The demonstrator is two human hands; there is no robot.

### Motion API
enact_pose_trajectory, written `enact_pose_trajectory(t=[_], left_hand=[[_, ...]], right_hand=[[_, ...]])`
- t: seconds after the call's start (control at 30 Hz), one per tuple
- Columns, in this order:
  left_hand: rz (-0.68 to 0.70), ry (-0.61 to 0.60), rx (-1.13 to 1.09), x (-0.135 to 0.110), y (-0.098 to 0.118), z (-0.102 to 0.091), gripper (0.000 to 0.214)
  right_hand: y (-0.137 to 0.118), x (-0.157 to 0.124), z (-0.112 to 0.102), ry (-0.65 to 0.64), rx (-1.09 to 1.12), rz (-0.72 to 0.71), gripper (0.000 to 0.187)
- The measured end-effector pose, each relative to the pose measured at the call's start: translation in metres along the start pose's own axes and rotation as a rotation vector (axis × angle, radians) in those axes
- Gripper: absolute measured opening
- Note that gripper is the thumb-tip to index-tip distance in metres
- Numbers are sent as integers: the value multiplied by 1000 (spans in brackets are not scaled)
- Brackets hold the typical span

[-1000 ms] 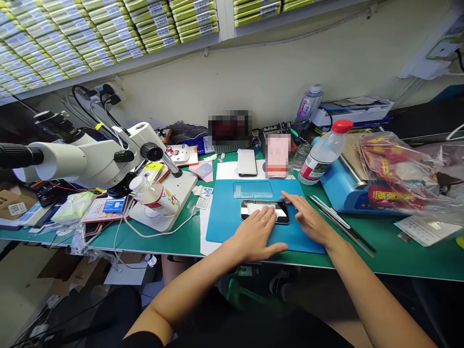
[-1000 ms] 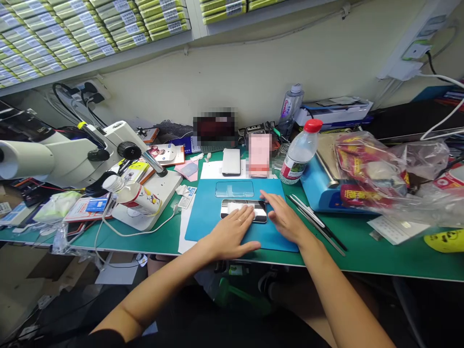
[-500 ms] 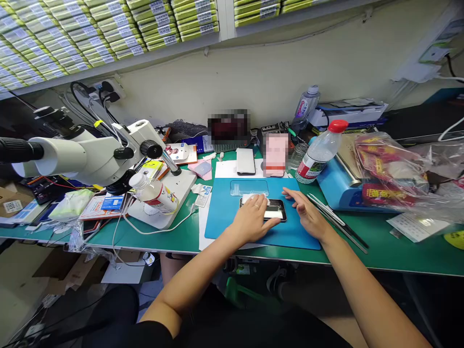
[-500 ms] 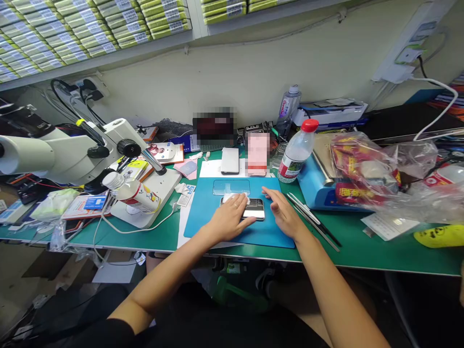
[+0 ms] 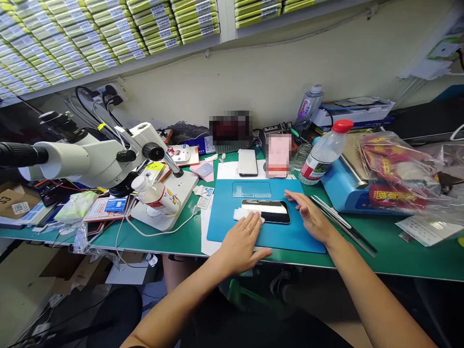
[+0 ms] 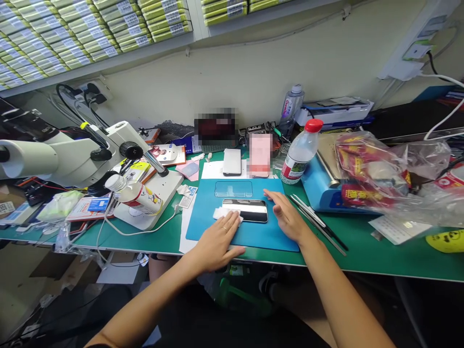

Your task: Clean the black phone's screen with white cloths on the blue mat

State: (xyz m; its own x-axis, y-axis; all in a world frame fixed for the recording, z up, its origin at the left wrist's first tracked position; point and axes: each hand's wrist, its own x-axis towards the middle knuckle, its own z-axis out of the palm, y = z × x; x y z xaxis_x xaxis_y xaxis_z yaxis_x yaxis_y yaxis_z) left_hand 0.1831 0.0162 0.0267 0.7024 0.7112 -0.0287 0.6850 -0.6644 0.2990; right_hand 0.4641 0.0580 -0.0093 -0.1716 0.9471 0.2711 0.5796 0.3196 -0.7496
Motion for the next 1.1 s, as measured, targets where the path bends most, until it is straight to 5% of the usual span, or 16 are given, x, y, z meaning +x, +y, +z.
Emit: enact_pose_trajectory(t=[0.23, 0.37, 0.5, 0.6, 0.87, 1.1], left_hand=[[151, 45, 70, 68, 47, 11, 97], [151, 97, 107, 85, 54, 19, 93], [178, 213, 53, 69, 27, 23, 69], [197, 311, -44, 50, -5, 17, 32], [-63, 441, -58, -1, -84, -7, 25], [-148, 506, -58, -5, -96, -15, 20]], right_hand=[[-2, 1, -2, 9, 1, -33, 87], [-2, 0, 0, 30, -10, -35, 86], [-2, -1, 0, 26, -27, -28, 85], [-8, 4, -3, 14, -54, -21, 78], [-36, 64, 0, -162, -234, -99, 60], [-36, 106, 21, -330, -381, -188, 62]])
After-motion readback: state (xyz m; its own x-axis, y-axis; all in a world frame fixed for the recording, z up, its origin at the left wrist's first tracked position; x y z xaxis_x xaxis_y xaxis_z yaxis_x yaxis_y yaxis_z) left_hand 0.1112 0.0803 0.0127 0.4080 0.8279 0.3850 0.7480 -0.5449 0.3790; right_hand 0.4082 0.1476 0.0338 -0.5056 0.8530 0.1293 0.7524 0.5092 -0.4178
